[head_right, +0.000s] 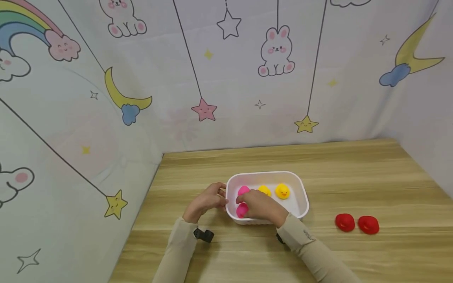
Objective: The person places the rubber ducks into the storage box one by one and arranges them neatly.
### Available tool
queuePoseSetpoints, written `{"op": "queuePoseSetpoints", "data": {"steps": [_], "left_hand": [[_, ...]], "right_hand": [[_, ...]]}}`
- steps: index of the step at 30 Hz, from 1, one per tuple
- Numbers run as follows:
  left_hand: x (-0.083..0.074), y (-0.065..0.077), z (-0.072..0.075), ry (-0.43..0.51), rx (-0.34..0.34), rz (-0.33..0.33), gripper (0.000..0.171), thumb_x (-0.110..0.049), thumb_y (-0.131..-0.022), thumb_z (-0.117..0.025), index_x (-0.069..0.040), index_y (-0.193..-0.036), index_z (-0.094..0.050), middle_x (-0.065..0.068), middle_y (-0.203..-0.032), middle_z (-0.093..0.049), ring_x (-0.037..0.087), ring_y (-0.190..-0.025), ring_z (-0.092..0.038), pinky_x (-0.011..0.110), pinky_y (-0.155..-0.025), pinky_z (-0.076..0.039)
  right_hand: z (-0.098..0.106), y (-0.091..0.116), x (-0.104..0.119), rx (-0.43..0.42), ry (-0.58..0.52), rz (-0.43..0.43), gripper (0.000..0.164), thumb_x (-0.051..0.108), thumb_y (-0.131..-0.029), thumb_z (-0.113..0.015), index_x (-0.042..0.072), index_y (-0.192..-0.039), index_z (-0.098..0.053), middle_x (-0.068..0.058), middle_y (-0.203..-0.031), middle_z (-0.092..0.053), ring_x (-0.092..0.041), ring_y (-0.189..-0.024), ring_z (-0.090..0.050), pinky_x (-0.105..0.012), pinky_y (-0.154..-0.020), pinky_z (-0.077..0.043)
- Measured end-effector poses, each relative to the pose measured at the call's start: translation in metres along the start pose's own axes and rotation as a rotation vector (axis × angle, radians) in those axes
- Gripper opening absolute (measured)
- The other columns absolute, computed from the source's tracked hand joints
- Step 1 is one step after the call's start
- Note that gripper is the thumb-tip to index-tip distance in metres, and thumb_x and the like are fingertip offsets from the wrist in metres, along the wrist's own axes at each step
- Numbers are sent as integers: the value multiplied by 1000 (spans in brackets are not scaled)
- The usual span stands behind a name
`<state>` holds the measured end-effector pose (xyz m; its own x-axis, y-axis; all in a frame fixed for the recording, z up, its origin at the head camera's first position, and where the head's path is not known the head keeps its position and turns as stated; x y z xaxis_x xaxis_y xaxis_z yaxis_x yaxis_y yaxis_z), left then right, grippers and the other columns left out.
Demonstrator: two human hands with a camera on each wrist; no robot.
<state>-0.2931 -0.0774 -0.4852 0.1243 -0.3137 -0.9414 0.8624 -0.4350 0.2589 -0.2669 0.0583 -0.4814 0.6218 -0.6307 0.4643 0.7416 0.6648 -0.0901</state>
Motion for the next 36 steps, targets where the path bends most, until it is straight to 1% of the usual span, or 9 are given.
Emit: {"op": "queuePoseSetpoints", "data": {"steps": [4,6,9,12,17,22,26,29,36], "left_hand": [[1,0,-1,-2,-1,0,49,17,-85,-58,18,-132,-42,15,-90,-55,17,-60,-58,41,-68,-65],[1,0,-1,-5,-3,-1,49,17,-85,-58,18,-132,-42,16,-90,-54,17,-61,-58,41,-68,-65],[-1,0,-1,-7,-4,-10,49,17,-85,-57,19,-132,-42,17,-91,-54,18,-62,-58,41,-68,-65],[-3,1,-1,-3,-2,-12,50,17,-86,-57,20,-133,-41,19,-92,-54,19,-62,-58,41,-68,-65],[-4,2,-1,9,3,2,50,17,-85,-57,19,-133,-40,17,-91,-53,18,-61,-57,39,-65,-65],[-2,1,-3,13,4,6,51,18,-85,-57,19,-133,-41,14,-88,-51,18,-60,-57,37,-64,-65],[0,-1,-5,18,15,1,52,18,-85,-57,20,-134,-41,20,-93,-54,18,-62,-57,40,-66,-65],[1,-2,-6,23,19,5,52,17,-85,-57,20,-135,-40,23,-97,-55,18,-63,-57,41,-67,-65],[1,0,-3,10,-1,15,51,16,-84,-59,18,-133,-42,18,-94,-54,18,-64,-57,41,-67,-65]], "right_hand": [[9,5,4,-27,2,15,29,11,-80,-83,4,-107,-73,0,-84,-68,-10,-68,-50,-23,-61,-51],[16,8,4,-36,-22,9,33,12,-79,-84,3,-108,-73,-2,-89,-70,-14,-71,-56,-27,-66,-55],[28,15,-1,-51,-94,-43,39,16,-79,-86,2,-113,-71,-6,-101,-73,-23,-86,-64,-35,-77,-59],[42,23,-9,-93,-159,-85,47,19,-79,-87,0,-119,-70,-11,-112,-72,-30,-100,-66,-44,-87,-60],[65,41,-17,-177,-171,-93,55,25,-79,-87,-1,-124,-68,-13,-123,-69,-33,-113,-64,-53,-98,-55],[79,58,-27,-234,-169,-106,64,27,-79,-88,0,-131,-65,-14,-130,-66,-36,-120,-60,-58,-101,-52],[86,73,-36,-250,-201,-147,69,29,-79,-88,0,-137,-61,-18,-133,-63,-42,-115,-61,-61,-95,-54],[95,84,-41,-268,-191,-175,72,32,-79,-87,1,-138,-60,-20,-135,-62,-44,-115,-61,-62,-94,-54],[115,110,-49,-329,-142,-216,75,32,-78,-88,0,-139,-59,-20,-134,-62,-42,-122,-58,-64,-98,-50]]}}
Point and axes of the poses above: each hand's wrist, its own y-axis away from the middle knuckle, its own z-axis out of the back of the hand, x = y × z, the point moved 7 cm from there along -y, towards the middle knuckle
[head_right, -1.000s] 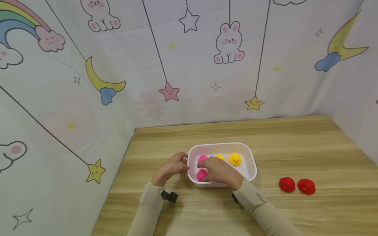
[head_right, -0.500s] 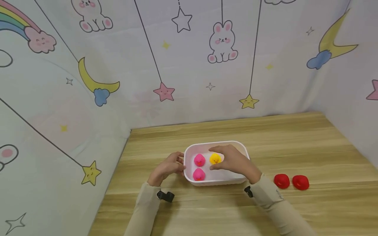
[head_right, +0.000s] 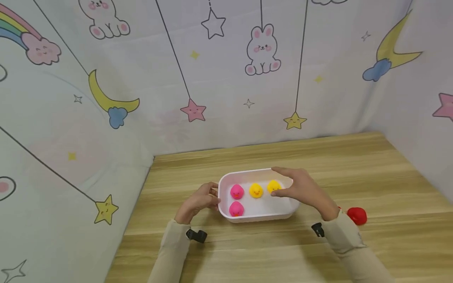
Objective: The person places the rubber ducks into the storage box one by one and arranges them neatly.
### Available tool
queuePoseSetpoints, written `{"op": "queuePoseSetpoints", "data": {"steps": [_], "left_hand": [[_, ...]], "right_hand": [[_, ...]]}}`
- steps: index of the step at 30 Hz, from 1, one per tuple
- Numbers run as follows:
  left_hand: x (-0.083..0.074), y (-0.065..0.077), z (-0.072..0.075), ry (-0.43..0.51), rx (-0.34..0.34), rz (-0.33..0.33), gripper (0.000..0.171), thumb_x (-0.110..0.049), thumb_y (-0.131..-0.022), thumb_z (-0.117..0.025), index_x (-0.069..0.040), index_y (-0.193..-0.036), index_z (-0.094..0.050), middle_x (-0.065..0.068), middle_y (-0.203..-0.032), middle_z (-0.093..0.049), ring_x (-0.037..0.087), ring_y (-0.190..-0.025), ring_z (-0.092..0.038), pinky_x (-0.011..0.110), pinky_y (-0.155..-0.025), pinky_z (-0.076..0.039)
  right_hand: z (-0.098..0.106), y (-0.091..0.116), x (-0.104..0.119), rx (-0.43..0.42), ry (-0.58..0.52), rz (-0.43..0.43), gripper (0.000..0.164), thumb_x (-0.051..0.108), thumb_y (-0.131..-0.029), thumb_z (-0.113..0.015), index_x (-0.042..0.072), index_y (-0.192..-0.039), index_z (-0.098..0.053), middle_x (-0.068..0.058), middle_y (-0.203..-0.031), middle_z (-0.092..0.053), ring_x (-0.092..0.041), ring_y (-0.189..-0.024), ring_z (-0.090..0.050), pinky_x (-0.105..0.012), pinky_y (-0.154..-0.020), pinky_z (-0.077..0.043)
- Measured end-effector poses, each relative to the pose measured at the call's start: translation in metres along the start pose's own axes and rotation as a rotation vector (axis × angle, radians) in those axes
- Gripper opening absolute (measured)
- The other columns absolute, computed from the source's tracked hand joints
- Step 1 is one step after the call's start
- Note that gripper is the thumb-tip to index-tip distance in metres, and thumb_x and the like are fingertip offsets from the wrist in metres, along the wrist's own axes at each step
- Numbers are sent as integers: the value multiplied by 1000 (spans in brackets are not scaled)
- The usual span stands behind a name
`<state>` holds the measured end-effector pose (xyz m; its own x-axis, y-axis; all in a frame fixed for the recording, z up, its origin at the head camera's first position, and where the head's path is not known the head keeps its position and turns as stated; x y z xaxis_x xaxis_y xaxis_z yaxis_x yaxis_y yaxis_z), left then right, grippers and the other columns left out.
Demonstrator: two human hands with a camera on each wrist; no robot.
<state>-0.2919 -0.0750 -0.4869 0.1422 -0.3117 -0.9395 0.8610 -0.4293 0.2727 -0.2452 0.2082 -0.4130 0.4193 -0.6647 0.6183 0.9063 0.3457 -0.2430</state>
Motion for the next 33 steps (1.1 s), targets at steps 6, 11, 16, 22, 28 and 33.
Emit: {"op": "queuePoseSetpoints", "data": {"steps": [6,11,16,22,28,33], "left_hand": [[1,-2,-3,14,15,7,52,16,-85,-58,18,-134,-41,18,-95,-54,19,-65,-58,43,-70,-65],[3,-4,-9,18,26,-2,52,17,-85,-58,20,-134,-40,25,-98,-55,19,-64,-58,42,-69,-65],[3,-4,-12,24,38,-7,53,17,-84,-57,20,-133,-39,28,-99,-56,18,-59,-58,41,-66,-65],[3,-6,-13,15,49,-10,52,17,-84,-58,19,-133,-39,19,-90,-55,17,-58,-58,40,-65,-65],[5,-4,-9,14,47,-1,53,16,-85,-59,18,-133,-39,19,-93,-55,18,-61,-59,42,-67,-65],[4,-3,-1,23,19,1,54,16,-85,-59,18,-135,-38,23,-98,-56,20,-64,-60,40,-67,-65]], "right_hand": [[15,19,-15,-12,1,-79,76,30,-79,-88,-3,-140,-57,-24,-136,-60,-48,-124,-54,-69,-98,-48],[26,45,-31,2,18,-193,78,34,-81,-86,-2,-142,-54,-29,-140,-54,-53,-126,-49,-72,-98,-45],[37,73,-54,-22,31,-255,77,34,-84,-83,-3,-143,-52,-32,-140,-52,-56,-126,-46,-76,-95,-43],[42,109,-73,-99,90,-237,71,25,-81,-86,-7,-137,-57,-36,-128,-58,-46,-89,-66,-47,-76,-59],[30,137,-89,-138,180,-274,68,23,-76,-89,-8,-130,-61,-20,-82,-68,-9,-59,-54,-18,-52,-40],[25,134,-90,-146,287,-237,67,21,-74,-89,-12,-125,-62,6,-59,-39,-4,-53,-32,-23,-46,-32]]}}
Point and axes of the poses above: each hand's wrist, its own y-axis away from the middle knuckle, its own z-axis out of the back of the hand, x = y × z, the point moved 7 cm from there along -y, towards the middle knuckle
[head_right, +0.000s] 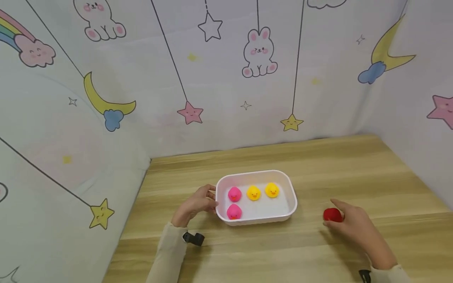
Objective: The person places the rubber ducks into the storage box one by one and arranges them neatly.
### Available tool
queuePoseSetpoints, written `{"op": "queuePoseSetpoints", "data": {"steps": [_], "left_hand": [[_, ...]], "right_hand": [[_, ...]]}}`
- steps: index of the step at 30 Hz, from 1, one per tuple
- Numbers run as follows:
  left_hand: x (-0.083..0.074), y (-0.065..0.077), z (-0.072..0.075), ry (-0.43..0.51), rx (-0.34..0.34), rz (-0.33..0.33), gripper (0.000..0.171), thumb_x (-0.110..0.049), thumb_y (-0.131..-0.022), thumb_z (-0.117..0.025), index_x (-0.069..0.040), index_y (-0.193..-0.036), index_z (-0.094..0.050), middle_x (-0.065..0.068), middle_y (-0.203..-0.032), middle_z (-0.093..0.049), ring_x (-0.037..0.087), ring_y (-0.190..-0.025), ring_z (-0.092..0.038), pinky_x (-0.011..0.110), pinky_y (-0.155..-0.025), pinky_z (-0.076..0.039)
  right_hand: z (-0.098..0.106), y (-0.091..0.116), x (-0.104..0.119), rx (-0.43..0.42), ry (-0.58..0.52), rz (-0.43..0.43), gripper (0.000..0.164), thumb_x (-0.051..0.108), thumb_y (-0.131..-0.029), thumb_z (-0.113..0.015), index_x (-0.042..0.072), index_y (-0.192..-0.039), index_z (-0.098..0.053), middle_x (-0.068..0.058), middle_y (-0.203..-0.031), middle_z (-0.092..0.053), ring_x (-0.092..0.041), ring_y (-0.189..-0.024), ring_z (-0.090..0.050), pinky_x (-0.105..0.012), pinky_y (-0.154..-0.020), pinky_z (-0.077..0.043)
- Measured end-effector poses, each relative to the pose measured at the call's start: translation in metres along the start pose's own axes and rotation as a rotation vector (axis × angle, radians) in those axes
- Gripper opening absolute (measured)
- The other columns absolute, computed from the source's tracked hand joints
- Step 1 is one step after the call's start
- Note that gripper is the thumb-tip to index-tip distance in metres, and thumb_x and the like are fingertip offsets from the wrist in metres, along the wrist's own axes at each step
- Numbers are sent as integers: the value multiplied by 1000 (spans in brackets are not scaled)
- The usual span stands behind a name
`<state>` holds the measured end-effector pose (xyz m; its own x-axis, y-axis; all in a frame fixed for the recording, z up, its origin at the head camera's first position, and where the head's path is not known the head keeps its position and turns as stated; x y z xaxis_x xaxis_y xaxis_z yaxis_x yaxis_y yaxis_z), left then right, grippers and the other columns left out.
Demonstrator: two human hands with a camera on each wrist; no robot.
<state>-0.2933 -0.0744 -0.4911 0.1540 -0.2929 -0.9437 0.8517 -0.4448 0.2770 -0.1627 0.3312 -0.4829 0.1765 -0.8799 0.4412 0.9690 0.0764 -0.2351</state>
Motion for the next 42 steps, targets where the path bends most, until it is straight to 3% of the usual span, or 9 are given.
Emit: {"op": "queuePoseSetpoints", "data": {"steps": [3,5,9,13,22,27,31,36,42], "left_hand": [[-1,1,3,1,-1,-4,54,16,-86,-59,18,-135,-37,23,-98,-56,19,-64,-60,41,-67,-65],[0,2,3,1,4,-3,54,16,-86,-59,18,-135,-37,23,-98,-56,19,-64,-60,41,-68,-65],[0,2,2,-6,3,-1,54,16,-86,-59,17,-135,-38,20,-96,-56,19,-65,-59,41,-68,-65],[-1,1,1,-12,1,-2,54,15,-86,-60,17,-135,-39,19,-95,-55,19,-65,-59,41,-68,-65],[0,0,-3,-3,12,1,53,16,-86,-59,18,-135,-38,21,-96,-55,19,-64,-59,41,-68,-65],[3,3,2,-7,4,9,53,15,-86,-60,18,-135,-38,24,-99,-56,20,-65,-60,42,-69,-65],[3,4,7,-10,-15,12,53,16,-86,-59,18,-135,-39,23,-98,-56,21,-65,-60,42,-68,-65],[-2,-1,5,-8,-5,-9,54,15,-86,-59,17,-136,-38,24,-99,-56,21,-65,-60,43,-69,-65],[-2,2,2,-9,7,-20,50,16,-86,-58,19,-132,-38,22,-94,-57,20,-64,-61,41,-69,-65]], "right_hand": [[0,-3,2,9,35,13,64,20,-75,-88,-14,-122,-62,-3,-70,-59,-9,-62,-46,-28,-52,-43],[-1,-4,2,29,43,7,63,22,-77,-87,-15,-122,-62,-6,-76,-63,-13,-65,-51,-32,-55,-48],[-2,-4,1,53,57,3,58,24,-81,-84,-15,-119,-63,-1,-74,-60,-15,-66,-49,-32,-55,-46],[-3,-4,-1,55,101,23,54,23,-79,-85,-14,-113,-67,1,-73,-58,-14,-65,-46,-31,-54,-42],[-3,-6,-7,42,110,47,51,23,-76,-87,-13,-108,-69,-19,-90,-72,-18,-68,-57,-42,-60,-54],[-8,-11,-3,72,52,35,51,19,-77,-86,-15,-110,-67,-26,-95,-71,-30,-75,-68,-49,-66,-58],[-8,-17,3,70,-12,20,53,20,-79,-85,-16,-113,-66,-29,-100,-71,-45,-89,-69,-59,-77,-58],[9,-27,8,-2,-50,30,55,22,-79,-87,-14,-116,-67,-25,-102,-72,-47,-98,-66,-62,-81,-54],[20,-35,22,-28,-124,40,60,21,-79,-87,-13,-123,-64,-26,-110,-70,-49,-105,-63,-59,-83,-53]]}}
Point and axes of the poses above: each hand's wrist, its own y-axis away from the middle knuckle, its own z-axis out of the back of the hand, x = y × z, the point moved 7 cm from there along -y, towards the middle knuckle
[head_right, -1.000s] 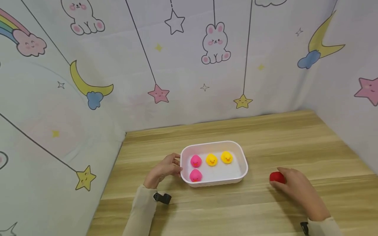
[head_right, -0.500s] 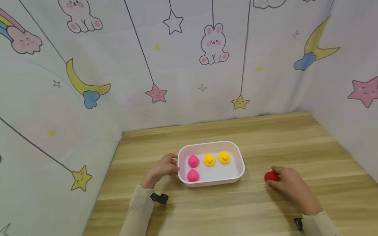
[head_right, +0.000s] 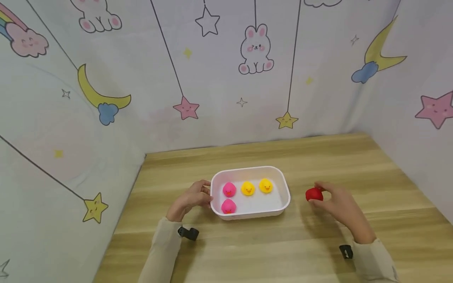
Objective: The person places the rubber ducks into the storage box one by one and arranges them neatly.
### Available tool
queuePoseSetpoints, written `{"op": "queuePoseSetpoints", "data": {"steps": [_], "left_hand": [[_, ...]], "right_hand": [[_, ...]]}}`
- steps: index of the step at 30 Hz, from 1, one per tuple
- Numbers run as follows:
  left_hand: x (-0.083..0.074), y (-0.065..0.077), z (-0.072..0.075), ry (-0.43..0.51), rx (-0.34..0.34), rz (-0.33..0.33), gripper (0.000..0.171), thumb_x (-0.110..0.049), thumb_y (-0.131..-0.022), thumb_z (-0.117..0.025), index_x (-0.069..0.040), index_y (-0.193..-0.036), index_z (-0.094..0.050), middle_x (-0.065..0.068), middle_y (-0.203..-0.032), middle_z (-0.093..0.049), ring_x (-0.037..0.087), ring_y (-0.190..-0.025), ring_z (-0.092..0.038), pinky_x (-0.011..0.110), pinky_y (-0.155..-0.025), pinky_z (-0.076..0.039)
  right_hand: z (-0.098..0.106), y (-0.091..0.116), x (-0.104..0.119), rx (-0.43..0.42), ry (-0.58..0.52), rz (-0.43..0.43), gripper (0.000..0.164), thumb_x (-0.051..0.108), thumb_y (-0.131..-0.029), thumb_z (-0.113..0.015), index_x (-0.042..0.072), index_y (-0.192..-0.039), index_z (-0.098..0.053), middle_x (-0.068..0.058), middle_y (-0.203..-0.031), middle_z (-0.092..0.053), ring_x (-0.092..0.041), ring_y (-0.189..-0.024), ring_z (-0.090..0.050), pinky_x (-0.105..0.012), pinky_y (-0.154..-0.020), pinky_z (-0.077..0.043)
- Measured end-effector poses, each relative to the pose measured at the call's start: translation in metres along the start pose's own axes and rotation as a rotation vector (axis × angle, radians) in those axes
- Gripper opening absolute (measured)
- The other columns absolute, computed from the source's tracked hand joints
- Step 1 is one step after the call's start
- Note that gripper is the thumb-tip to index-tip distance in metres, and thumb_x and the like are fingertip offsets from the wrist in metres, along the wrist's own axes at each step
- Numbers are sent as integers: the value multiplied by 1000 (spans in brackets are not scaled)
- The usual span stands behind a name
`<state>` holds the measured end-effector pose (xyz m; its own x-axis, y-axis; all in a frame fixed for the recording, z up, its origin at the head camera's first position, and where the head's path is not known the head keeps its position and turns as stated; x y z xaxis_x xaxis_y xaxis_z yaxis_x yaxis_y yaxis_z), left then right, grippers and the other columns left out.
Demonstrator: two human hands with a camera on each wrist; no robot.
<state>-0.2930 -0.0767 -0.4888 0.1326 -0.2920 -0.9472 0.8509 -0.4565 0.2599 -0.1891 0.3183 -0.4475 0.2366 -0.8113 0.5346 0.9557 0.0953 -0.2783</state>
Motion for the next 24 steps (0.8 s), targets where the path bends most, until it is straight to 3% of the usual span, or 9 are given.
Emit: {"op": "queuePoseSetpoints", "data": {"steps": [5,10,16,19,24], "left_hand": [[1,-4,1,-6,-16,23,52,15,-87,-59,17,-135,-40,20,-95,-57,20,-65,-60,43,-71,-65],[-1,-5,3,-12,-27,40,53,16,-87,-59,17,-137,-39,23,-98,-57,20,-65,-59,43,-71,-65],[-6,-4,3,-11,-24,42,54,16,-86,-58,17,-137,-39,19,-93,-55,20,-64,-58,43,-71,-65],[-4,-3,3,-5,-25,51,53,17,-86,-59,17,-136,-40,16,-90,-55,19,-63,-58,41,-69,-65],[-1,-1,3,-9,-37,65,53,17,-88,-59,17,-137,-40,15,-90,-55,19,-62,-59,40,-68,-65]], "right_hand": [[3,-10,14,-22,-28,26,60,23,-80,-87,-9,-125,-65,-24,-113,-70,-43,-104,-65,-38,-82,-52],[0,-20,33,-39,-33,47,57,23,-80,-87,-7,-123,-67,-22,-116,-70,-42,-108,-63,-53,-88,-52],[-7,-31,58,-91,-22,152,51,14,-75,-89,-6,-119,-70,-20,-111,-72,-39,-103,-67,-50,-85,-58],[-15,-34,66,-68,-38,160,51,13,-77,-88,-6,-120,-69,-21,-113,-71,-40,-104,-66,-60,-85,-57],[-34,-41,74,10,-63,137,51,17,-81,-86,-6,-122,-68,-23,-117,-69,-42,-108,-64,-63,-89,-56]]}}
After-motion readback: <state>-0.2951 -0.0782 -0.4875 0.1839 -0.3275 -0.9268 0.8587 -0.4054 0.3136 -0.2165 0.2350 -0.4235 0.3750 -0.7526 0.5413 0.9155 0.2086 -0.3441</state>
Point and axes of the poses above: each hand's wrist, its own y-axis away from the middle knuckle, its own z-axis out of the back of the hand, x = y × z, the point moved 7 cm from there along -y, towards the middle knuckle
